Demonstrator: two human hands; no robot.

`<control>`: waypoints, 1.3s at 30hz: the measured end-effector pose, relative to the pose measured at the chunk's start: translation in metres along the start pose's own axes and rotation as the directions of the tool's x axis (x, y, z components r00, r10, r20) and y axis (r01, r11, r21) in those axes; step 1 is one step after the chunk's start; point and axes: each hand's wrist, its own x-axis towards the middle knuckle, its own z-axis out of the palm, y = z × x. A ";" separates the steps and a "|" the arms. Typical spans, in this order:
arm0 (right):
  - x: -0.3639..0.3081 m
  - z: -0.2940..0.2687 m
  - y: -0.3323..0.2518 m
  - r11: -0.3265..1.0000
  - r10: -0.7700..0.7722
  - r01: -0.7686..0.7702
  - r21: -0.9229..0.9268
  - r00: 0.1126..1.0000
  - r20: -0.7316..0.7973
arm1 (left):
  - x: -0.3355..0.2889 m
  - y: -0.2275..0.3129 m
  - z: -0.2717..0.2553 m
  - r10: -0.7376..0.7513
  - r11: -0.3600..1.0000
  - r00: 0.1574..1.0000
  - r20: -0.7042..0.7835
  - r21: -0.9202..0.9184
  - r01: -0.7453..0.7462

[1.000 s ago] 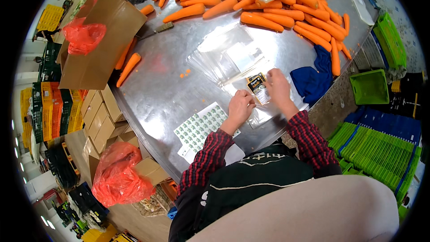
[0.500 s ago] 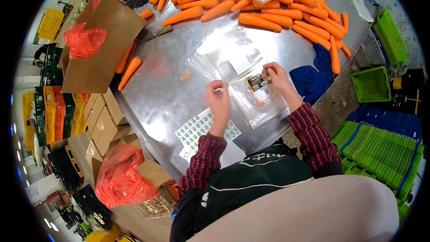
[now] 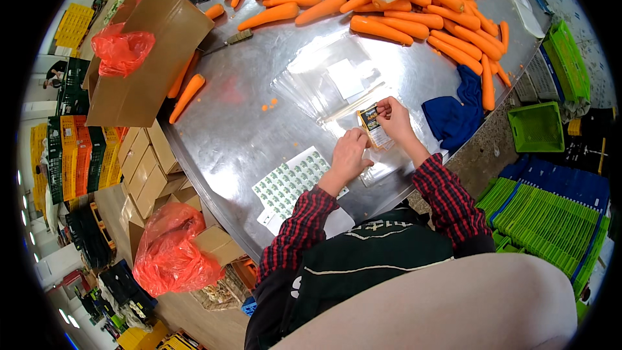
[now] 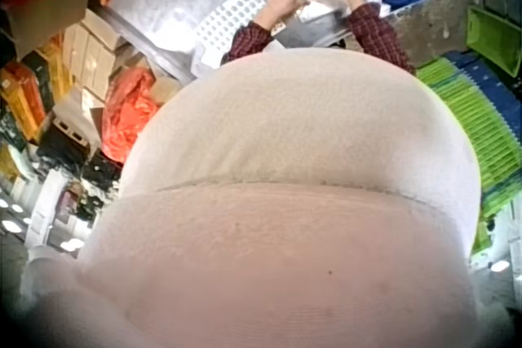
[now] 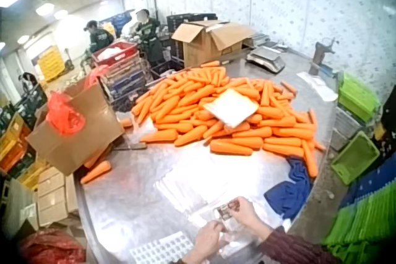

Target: The person stands at a stainless steel table in a commercial kitchen, repeatedly applying small stickers to clear plastic bags containing carrots. They peel each sticker from a sheet and press it onto the packaging, then move the labeled bag aside.

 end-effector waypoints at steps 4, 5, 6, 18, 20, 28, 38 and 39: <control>-0.007 -0.004 -0.007 0.897 -0.216 0.208 -0.391 0.976 0.023 | -0.001 -0.003 0.002 -0.003 1.000 1.000 -0.006 -0.031 0.002; -0.009 -0.007 -0.015 0.806 -0.297 0.278 -0.522 0.954 0.050 | -0.003 -0.006 0.003 -0.005 0.999 1.000 -0.027 -0.041 0.004; -0.011 -0.012 -0.022 0.796 -0.312 0.242 -0.555 0.950 -0.033 | -0.003 -0.009 0.005 -0.007 0.999 0.999 -0.049 -0.052 0.005; 0.029 -0.052 -0.027 0.982 -0.188 0.181 -0.051 0.926 -0.329 | -0.001 -0.042 -0.043 -0.595 0.499 0.801 -0.060 -0.809 0.310; 0.025 -0.046 -0.061 0.955 -0.292 0.292 -0.049 0.895 -0.337 | -0.017 -0.052 -0.081 -0.605 0.558 0.770 -0.202 -0.797 0.229; -0.043 0.126 -0.102 0.692 -0.654 0.721 -0.045 0.652 0.384 | -0.181 -0.120 -0.161 -0.461 0.887 0.869 -0.181 -0.056 0.459; -0.055 0.100 -0.118 0.813 -0.387 0.582 -0.037 0.586 0.712 | -0.192 -0.068 -0.167 -0.694 0.591 0.714 -0.093 -0.640 0.490; -0.056 0.093 -0.128 0.792 -0.450 0.611 0.004 0.579 0.680 | -0.193 -0.061 -0.167 -0.695 0.593 0.711 -0.107 -0.645 0.482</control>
